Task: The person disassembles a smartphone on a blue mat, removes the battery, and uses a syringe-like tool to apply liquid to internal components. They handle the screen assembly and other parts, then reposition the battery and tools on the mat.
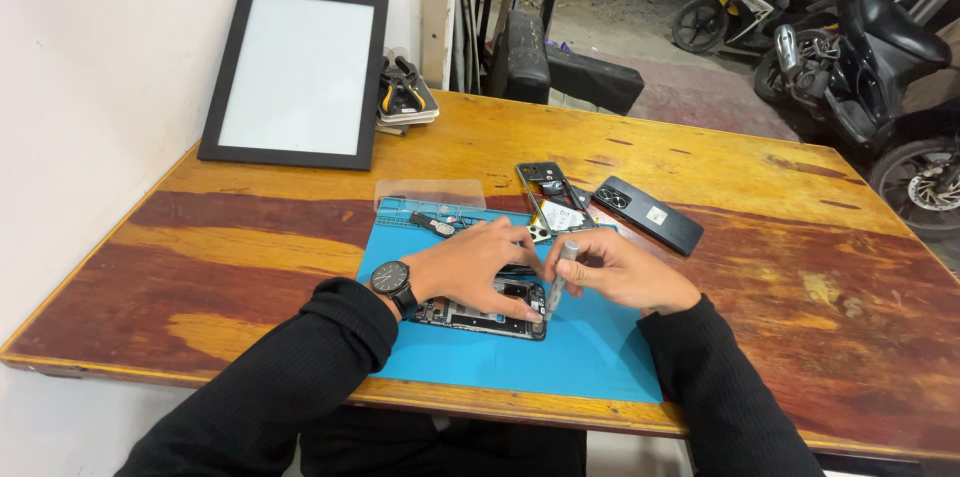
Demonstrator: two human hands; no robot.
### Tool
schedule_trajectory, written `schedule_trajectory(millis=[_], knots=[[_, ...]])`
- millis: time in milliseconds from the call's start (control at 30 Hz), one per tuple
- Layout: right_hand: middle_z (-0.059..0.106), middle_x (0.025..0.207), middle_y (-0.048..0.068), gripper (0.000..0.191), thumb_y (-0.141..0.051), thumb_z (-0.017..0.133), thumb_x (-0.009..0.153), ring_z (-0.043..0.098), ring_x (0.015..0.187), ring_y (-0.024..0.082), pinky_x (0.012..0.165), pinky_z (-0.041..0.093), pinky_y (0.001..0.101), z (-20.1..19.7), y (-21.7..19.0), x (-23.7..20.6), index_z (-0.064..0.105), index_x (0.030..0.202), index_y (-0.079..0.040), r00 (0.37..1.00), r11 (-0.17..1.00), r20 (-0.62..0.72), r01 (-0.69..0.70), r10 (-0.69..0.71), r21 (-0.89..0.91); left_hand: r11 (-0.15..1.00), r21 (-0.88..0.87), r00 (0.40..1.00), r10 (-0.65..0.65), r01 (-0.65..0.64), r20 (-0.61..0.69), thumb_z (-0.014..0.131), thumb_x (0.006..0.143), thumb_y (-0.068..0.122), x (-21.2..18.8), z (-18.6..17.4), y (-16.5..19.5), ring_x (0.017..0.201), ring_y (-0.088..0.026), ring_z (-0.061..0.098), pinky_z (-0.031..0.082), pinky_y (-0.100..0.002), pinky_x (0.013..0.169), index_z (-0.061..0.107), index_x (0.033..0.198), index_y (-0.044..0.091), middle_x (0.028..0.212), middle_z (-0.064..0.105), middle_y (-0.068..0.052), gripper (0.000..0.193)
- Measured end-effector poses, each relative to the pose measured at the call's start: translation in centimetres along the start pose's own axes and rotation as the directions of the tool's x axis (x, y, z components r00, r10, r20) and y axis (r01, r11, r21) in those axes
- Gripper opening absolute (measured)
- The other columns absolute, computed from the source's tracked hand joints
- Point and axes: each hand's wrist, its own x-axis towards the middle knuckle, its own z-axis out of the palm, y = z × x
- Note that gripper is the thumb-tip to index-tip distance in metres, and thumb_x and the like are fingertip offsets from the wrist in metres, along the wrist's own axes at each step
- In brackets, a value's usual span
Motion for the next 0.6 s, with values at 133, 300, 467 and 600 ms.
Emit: schedule_trajectory(millis=[133, 300, 467, 600], knots=[[0.061, 0.073, 0.001, 0.028, -0.028, 0.067, 0.098, 0.052, 0.068, 0.01, 0.063, 0.045, 0.0283, 0.1, -0.3, -0.1, 0.074, 0.093, -0.001, 1.0, 1.0, 0.001, -0.017, 0.017, 0.003, 0.999, -0.01, 0.999, 0.035, -0.035, -0.029, 0.077, 0.077, 0.064, -0.1, -0.4, 0.3, 0.112, -0.028, 0.054, 0.044, -0.042, 0.097, 0.077, 0.111, 0.012, 0.113, 0.064, -0.007, 0.062], [0.075, 0.084, 0.005, 0.022, -0.021, 0.077, 0.091, 0.067, 0.082, 0.011, 0.079, 0.054, 0.029, -0.1, -1.3, -0.6, 0.079, 0.096, 0.0, 0.991, 0.993, 0.112, 0.089, -0.08, -0.077, 0.985, -0.151, 0.996, 0.075, -0.082, -0.055, 0.08, 0.081, 0.044, 0.3, -0.6, 1.1, 0.094, -0.022, 0.063, 0.05, -0.035, 0.084, 0.077, 0.098, 0.006, 0.093, 0.068, -0.005, 0.042], [0.081, 0.095, 0.008, 0.022, -0.019, 0.076, 0.091, 0.072, 0.089, 0.013, 0.084, 0.057, 0.0297, -0.2, -1.9, -1.1, 0.08, 0.101, 0.0, 0.996, 0.994, 0.076, 0.062, -0.055, -0.095, 0.812, -0.584, 1.0, 0.008, 0.004, 0.019, 0.078, 0.09, 0.037, 1.0, 1.0, 2.3, 0.074, -0.009, 0.065, 0.051, -0.026, 0.067, 0.076, 0.096, 0.004, 0.085, 0.071, -0.001, 0.033], [0.081, 0.089, 0.01, 0.022, -0.019, 0.076, 0.09, 0.073, 0.082, 0.015, 0.079, 0.059, 0.0301, -0.1, -1.9, -1.3, 0.081, 0.103, -0.001, 0.998, 0.999, 0.059, -0.038, 0.038, -0.013, 0.747, -0.653, 0.992, -0.107, 0.125, 0.069, 0.078, 0.09, 0.034, 1.7, 1.9, 2.5, 0.07, -0.003, 0.057, 0.045, -0.023, 0.062, 0.078, 0.099, 0.007, 0.075, 0.069, 0.005, 0.028]])
